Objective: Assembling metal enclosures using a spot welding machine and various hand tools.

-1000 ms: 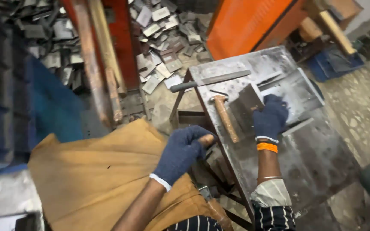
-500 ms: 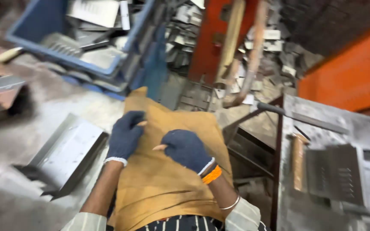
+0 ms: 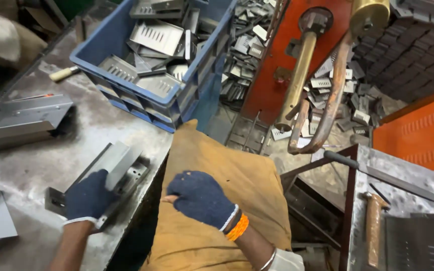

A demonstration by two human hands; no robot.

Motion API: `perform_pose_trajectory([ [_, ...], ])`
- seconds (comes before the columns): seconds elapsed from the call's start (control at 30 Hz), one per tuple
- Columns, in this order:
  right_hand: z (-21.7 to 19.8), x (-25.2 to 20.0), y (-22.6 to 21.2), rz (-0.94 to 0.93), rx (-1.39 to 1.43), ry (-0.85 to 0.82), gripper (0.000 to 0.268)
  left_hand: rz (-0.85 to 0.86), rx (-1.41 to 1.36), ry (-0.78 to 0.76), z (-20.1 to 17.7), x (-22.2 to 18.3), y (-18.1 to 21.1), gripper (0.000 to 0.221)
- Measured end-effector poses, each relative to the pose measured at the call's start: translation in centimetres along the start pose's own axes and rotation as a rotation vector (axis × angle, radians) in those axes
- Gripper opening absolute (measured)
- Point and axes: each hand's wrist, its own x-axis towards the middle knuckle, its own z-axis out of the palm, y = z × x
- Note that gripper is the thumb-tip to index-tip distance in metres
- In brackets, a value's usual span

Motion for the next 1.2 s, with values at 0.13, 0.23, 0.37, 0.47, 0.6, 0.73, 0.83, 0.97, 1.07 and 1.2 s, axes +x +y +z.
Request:
perform_pose_trajectory([
  [0.13, -2.9, 4.1, -6.3, -0.219, -0.072, 0.271, 0.035, 0.144, -0.053, 0.009, -9.1, -1.8, 2.2, 0.039],
  [0.23, -3.3, 5.3, -7.7, -0.282, -0.255, 0.477, 0.051, 0.377, -0.038, -0.026, -14.6, -3.2, 5.9, 0.038],
  [0.37, -2.9, 3.1, -3.9, 0.209, -0.33, 0.34, 0.028, 0.888, -0.191, 0.5, -19.4, -2.1, 10.2, 0.054],
  [0.47, -4.3, -0.2, -1.5, 0.347, -0.308, 0.331, 0.031, 0.835, -0.321, 0.646, -17.9, 4.6, 11.8, 0.041],
  [0.6, -6.1, -4.8, 0.5, 0.347, -0.409, 0.496, 0.041, 0.696, -0.207, 0.556, -13.1, 15.6, 15.2, 0.044],
  [0.73, -7.5, -7.7, -0.1, 0.638, -0.45, 0.364, 0.042, 0.69, -0.18, 0.535, -6.9, 26.7, 16.9, 0.044],
  [0.83, -7.3, -9.4, 0.2, 0.859, -0.495, 0.268, 0.049, 0.786, 0.009, 0.926, -4.5, 31.9, 17.9, 0.081],
  [0.97, -7.0, -9.9, 0.5, 1.056, -0.432, 0.248, 0.047, 0.67, 0.053, 0.648, -5.6, 31.4, 18.6, 0.089],
  [1.07, -6.9, -9.8, 0.7, 1.117, -0.407, 0.227, 0.045, 0.553, 0.013, 0.399, -6.2, 30.7, 18.0, 0.071],
  [1.2, -7.3, -9.2, 0.4, 1.118, -0.396, 0.247, 0.046, 0.536, 0.27, 0.263, -4.9, 31.5, 17.3, 0.038],
])
